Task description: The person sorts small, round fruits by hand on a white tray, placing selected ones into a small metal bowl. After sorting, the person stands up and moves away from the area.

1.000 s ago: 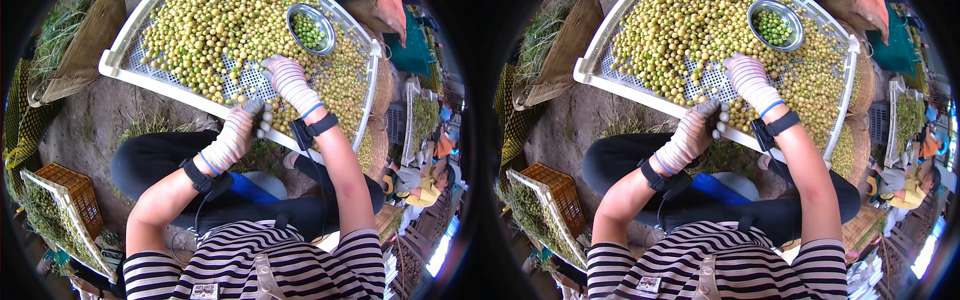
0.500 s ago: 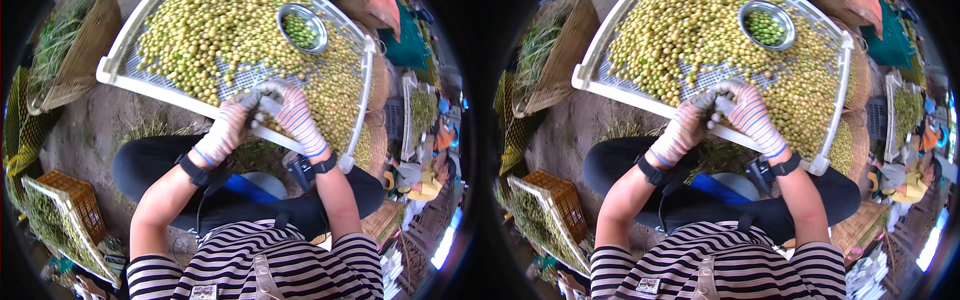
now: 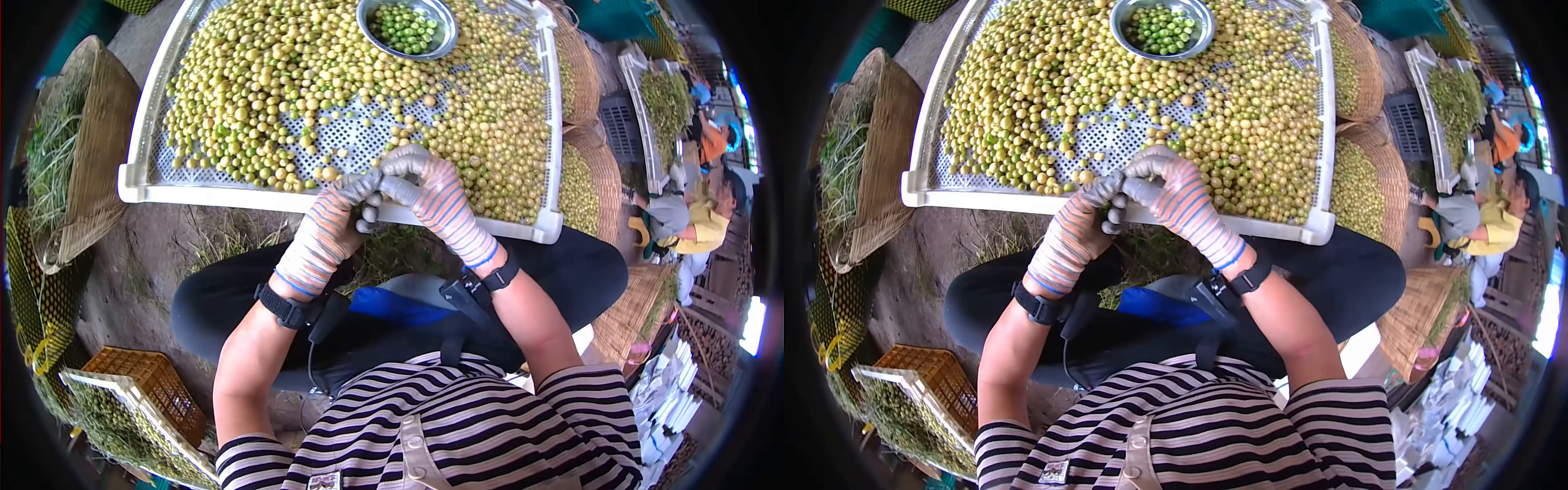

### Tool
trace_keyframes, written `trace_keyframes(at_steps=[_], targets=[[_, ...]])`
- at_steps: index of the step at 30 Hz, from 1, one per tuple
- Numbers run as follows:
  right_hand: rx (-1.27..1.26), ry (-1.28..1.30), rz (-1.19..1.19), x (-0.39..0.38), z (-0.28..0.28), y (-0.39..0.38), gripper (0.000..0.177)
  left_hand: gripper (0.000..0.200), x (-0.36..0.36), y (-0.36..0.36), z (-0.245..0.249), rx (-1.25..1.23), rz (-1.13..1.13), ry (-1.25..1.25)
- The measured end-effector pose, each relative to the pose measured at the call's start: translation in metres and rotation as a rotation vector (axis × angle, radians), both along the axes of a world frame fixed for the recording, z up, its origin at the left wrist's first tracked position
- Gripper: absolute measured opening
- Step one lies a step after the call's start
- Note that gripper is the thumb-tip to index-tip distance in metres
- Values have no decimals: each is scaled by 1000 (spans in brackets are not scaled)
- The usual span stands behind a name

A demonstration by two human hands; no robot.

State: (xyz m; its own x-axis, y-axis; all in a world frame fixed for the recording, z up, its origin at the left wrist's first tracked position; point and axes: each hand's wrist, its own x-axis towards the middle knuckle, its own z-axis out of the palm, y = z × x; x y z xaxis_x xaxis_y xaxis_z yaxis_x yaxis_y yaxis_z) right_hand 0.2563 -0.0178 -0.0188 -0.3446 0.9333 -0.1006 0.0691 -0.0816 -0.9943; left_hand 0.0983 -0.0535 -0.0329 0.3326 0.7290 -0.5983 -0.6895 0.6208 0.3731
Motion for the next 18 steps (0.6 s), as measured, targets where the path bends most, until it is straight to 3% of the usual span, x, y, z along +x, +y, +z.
trace_keyframes(at_steps=[1, 3, 6, 9, 11, 13, 17, 18], targets=[[212, -204, 54, 1, 4, 3, 10, 18, 0, 0, -3, -16, -2, -3], [169, -116, 25, -2, -5, 6, 8, 15, 3, 2, 2, -48, 15, 31], [476, -430, -10, -1, -19, 31, 3, 15, -2, 4, -6, -18, 68, 25], [631, -752, 57, -1, -18, 77, 15, 17, -3, 8, -3, 65, 97, 119], [877, -984, 140, -7, -21, 100, 30, 18, -4, 10, -3, 82, 93, 134], [818, -1195, 221, -6, -25, 107, 54, 20, -3, 14, 0, 83, 97, 106], [590, -1323, 397, 13, -3, 75, 52, 24, -8, 17, 3, 99, 131, 168], [595, -1299, 430, 23, 1, 65, 44, 26, -10, 17, 3, 98, 148, 160]])
